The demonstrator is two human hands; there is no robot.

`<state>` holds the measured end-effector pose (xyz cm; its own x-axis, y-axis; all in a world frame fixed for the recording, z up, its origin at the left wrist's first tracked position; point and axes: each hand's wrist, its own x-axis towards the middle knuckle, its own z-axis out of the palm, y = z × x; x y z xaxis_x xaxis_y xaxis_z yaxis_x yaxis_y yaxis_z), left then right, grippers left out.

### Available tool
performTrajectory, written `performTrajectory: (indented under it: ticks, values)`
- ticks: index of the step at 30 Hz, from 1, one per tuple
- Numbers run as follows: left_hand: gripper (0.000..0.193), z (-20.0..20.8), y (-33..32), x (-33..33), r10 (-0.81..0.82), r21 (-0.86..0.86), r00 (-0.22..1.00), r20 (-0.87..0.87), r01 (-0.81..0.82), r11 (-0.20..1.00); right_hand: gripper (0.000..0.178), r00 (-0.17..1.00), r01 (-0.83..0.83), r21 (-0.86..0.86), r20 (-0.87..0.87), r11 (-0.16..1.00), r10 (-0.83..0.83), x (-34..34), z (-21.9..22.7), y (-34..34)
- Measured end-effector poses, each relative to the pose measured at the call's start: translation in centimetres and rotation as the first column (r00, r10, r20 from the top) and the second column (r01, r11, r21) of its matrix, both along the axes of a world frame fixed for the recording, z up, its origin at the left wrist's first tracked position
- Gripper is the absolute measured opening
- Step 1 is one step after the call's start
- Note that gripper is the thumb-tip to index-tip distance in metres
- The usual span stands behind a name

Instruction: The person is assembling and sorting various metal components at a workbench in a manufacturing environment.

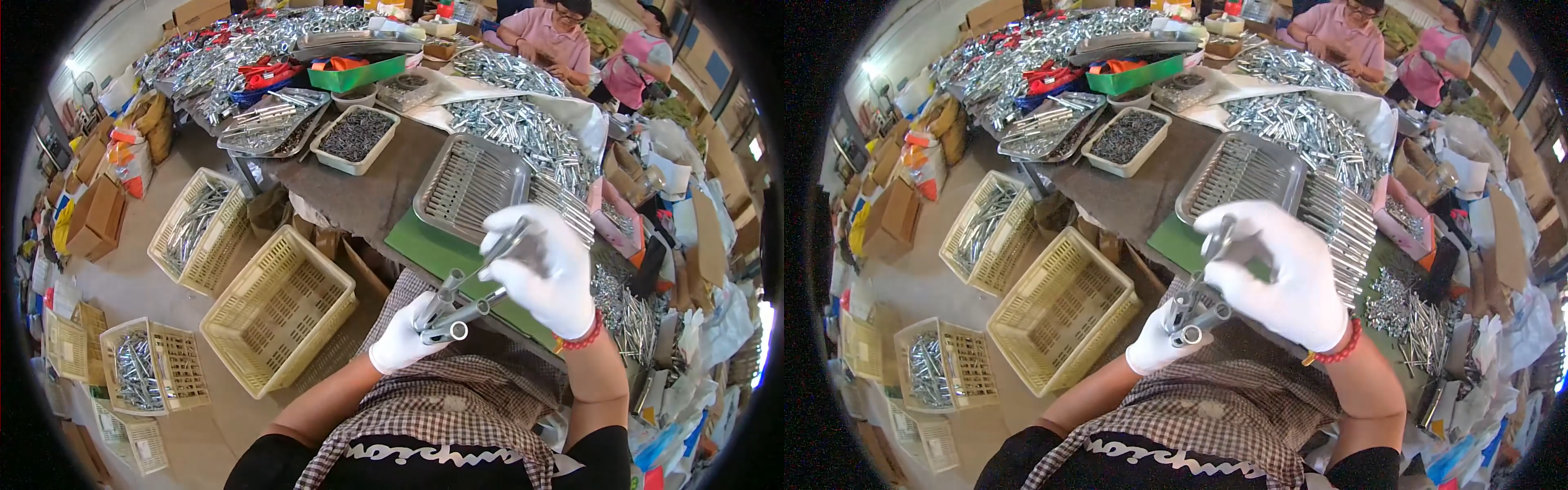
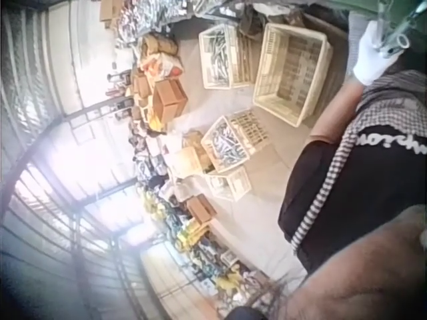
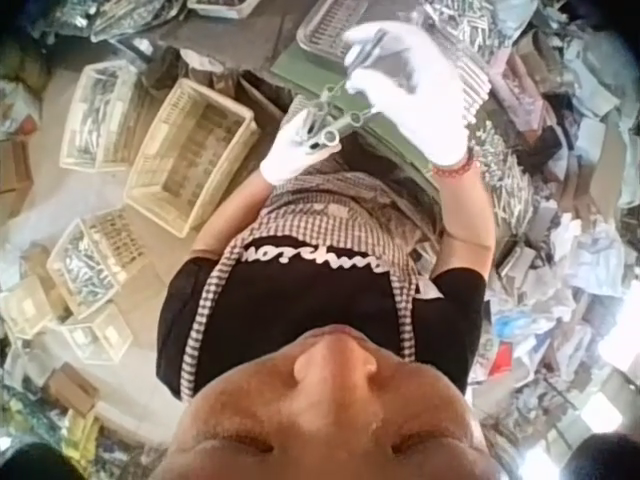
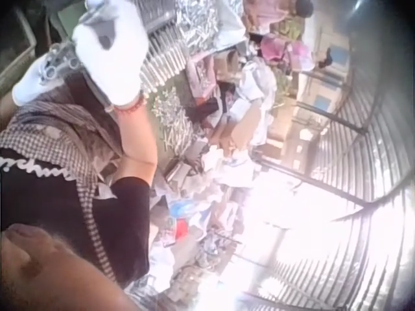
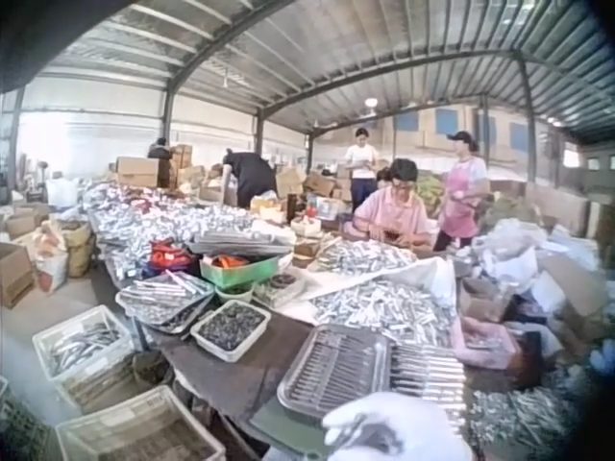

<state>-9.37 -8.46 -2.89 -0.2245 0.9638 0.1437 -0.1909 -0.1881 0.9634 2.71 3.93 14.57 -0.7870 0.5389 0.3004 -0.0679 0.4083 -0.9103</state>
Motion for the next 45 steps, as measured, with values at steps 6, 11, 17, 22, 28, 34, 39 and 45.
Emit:
performTrajectory:
  ticks: [6, 11, 17, 22, 28, 34, 39, 45]
  values:
    - [0.043, -0.2, 0.0, 0.5, -0.037, 0.041, 0.999, 0.016, 0.036, 0.999, 0.028, 0.998, -0.060, 0.516, 0.048, 0.854, 0.042, -0.4, -1.8, -0.3]
    - [0.045, -0.6, 0.1, 0.5, -0.082, 0.053, 0.992, 0.100, 0.077, 0.996, 0.024, 0.997, -0.072, 0.534, 0.026, 0.842, 0.069, -0.4, -1.7, -0.3]
    - [0.045, -0.6, 0.2, 0.5, -0.087, 0.045, 0.993, 0.080, 0.084, 0.996, 0.022, 0.997, -0.083, 0.577, 0.053, 0.812, 0.065, -0.5, -1.1, -0.2]
    - [0.044, 0.2, 0.3, 0.3, -0.068, 0.040, 0.997, 0.046, 0.066, 0.997, 0.024, 0.955, -0.289, 0.587, 0.231, 0.756, 0.186, -0.6, -0.9, 0.6]
    - [0.039, 0.0, 0.5, 0.0, -0.056, 0.057, 0.993, -0.106, 0.062, 0.996, 0.028, 0.868, -0.491, 0.371, 0.279, 0.788, 0.410, -1.4, -1.9, 3.0]
    - [0.042, -1.8, -0.3, -0.8, -0.092, 0.022, 0.995, -0.028, 0.092, 0.995, 0.027, 0.924, -0.174, 0.167, 0.368, 0.970, 0.102, -5.1, -3.1, 8.8]
    - [0.042, -0.9, -0.1, -0.6, -0.048, 0.025, 0.998, -0.049, 0.049, 0.998, 0.021, 0.840, 0.195, 0.754, 0.202, 0.628, -0.503, -8.2, -10.9, 20.6]
    - [0.040, -1.5, -0.6, -1.1, 0.048, -0.017, 0.997, 0.064, -0.047, 0.999, 0.012, 0.816, 0.187, 0.830, 0.166, 0.525, -0.553, -11.0, -14.9, 22.7]
